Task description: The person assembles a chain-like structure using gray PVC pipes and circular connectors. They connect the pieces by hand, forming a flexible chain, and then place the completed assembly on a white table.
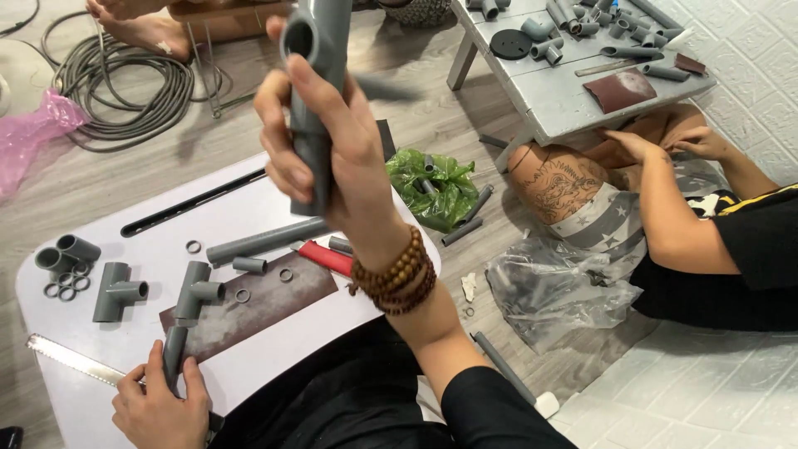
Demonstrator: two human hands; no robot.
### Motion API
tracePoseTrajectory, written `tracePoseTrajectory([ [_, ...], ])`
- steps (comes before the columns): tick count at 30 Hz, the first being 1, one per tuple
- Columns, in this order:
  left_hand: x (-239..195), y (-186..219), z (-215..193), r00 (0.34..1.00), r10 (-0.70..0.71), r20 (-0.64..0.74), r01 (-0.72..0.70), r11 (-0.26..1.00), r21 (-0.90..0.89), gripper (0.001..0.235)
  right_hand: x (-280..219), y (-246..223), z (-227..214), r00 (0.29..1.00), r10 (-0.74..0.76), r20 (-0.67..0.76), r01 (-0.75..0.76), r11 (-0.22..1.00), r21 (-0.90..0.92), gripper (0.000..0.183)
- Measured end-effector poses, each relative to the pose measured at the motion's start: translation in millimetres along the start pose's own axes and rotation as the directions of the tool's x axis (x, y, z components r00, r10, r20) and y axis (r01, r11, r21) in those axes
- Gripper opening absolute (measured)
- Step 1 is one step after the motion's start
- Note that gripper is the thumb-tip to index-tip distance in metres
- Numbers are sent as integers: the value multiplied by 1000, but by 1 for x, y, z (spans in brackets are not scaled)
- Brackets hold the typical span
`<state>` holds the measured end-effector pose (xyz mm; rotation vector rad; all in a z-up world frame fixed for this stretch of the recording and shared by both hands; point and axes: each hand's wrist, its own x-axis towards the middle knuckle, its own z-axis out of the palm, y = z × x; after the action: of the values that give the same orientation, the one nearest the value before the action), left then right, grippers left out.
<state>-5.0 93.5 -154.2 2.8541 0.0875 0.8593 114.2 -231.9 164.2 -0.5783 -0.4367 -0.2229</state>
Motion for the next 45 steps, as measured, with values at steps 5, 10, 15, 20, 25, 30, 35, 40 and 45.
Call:
tracePoseTrajectory([
  [5, -2, -1, 4, 1000, 9, -24, -9, 1000, 15, 48, 20, -10, -16, 1000, 4, 14, -1, 975, -220, 44],
  [10, 3, 0, -2, 1000, 13, -9, -13, 998, -56, 50, 29, 1, -21, 992, 115, -60, -128, 941, -314, 34],
  [15, 15, 6, -18, 997, -21, 70, 28, 994, -107, 51, 13, -19, 8, 883, 469, 1, -433, 818, -379, 34],
  [20, 21, 20, -29, 994, -54, 92, 66, 989, -130, 50, 13, -47, 5, 938, 320, 134, -235, 870, -433, 36],
  [25, 22, 20, -28, 981, -77, 178, 90, 994, -69, 52, 28, -44, -14, 919, 378, 114, -332, 896, -295, 38],
  [30, 23, 19, -32, 977, -70, 201, 94, 989, -111, 52, 48, -38, -30, 963, 264, 57, -267, 961, 67, 23],
  [35, 17, 12, -18, 999, 23, 40, -18, 991, -129, 50, 43, -12, -8, 988, -132, -83, 52, 782, -622, 23],
  [40, 10, 10, -17, 996, -37, 85, 41, 998, -40, 49, 60, -31, -31, 957, 288, -32, -260, 804, -535, 38],
  [45, 7, 6, -4, 998, -42, 54, 43, 999, -24, 49, 60, -41, -44, 939, 340, 42, -311, 897, -313, 35],
])
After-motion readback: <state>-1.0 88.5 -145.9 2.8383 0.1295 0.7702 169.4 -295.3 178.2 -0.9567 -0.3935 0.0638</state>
